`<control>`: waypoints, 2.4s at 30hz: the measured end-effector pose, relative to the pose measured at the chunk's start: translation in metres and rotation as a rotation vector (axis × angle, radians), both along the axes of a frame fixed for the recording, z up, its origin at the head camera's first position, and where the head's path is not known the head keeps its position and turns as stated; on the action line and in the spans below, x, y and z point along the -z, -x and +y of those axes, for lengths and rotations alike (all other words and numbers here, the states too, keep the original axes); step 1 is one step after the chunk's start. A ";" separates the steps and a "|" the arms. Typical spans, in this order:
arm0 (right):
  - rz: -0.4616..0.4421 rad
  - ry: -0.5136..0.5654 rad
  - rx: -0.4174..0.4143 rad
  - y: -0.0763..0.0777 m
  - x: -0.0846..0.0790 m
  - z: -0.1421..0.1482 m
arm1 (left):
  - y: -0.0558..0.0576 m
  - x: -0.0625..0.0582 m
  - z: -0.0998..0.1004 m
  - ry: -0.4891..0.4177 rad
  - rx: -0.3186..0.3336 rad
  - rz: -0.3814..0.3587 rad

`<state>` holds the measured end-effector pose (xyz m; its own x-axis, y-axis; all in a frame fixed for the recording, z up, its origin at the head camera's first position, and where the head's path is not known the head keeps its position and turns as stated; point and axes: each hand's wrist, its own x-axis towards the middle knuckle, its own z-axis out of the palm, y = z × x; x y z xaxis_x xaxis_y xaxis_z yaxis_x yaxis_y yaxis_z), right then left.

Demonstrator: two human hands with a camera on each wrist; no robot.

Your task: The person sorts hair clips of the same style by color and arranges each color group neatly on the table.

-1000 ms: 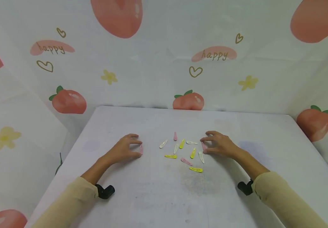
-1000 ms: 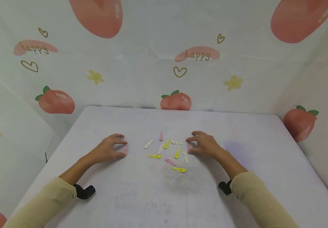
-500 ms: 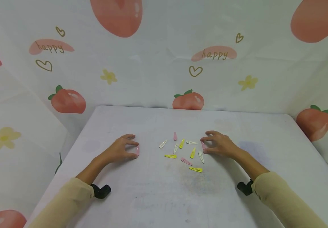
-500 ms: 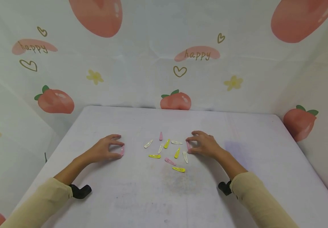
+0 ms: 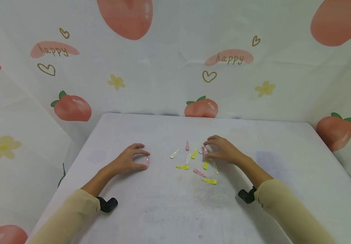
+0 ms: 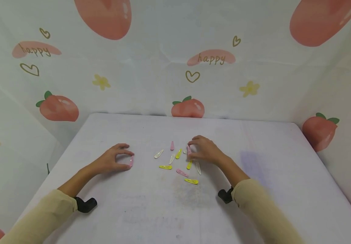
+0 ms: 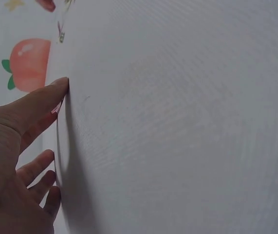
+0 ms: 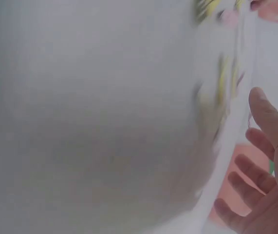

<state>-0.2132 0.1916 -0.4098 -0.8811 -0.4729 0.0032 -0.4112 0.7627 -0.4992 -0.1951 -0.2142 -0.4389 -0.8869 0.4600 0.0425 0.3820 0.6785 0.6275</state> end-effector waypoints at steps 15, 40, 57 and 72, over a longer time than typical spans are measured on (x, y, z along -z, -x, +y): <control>0.066 -0.002 -0.115 -0.004 0.000 -0.120 | 0.002 -0.002 0.001 -0.003 0.011 -0.018; 0.147 -0.134 -0.060 -0.018 0.018 -0.180 | 0.002 0.001 -0.003 -0.027 0.021 -0.006; 0.111 -0.039 -0.216 -0.020 -0.006 -0.093 | 0.001 0.003 -0.003 0.005 0.000 -0.026; 0.098 -0.061 -0.247 -0.046 0.004 -0.019 | 0.003 0.002 -0.004 -0.031 0.005 -0.025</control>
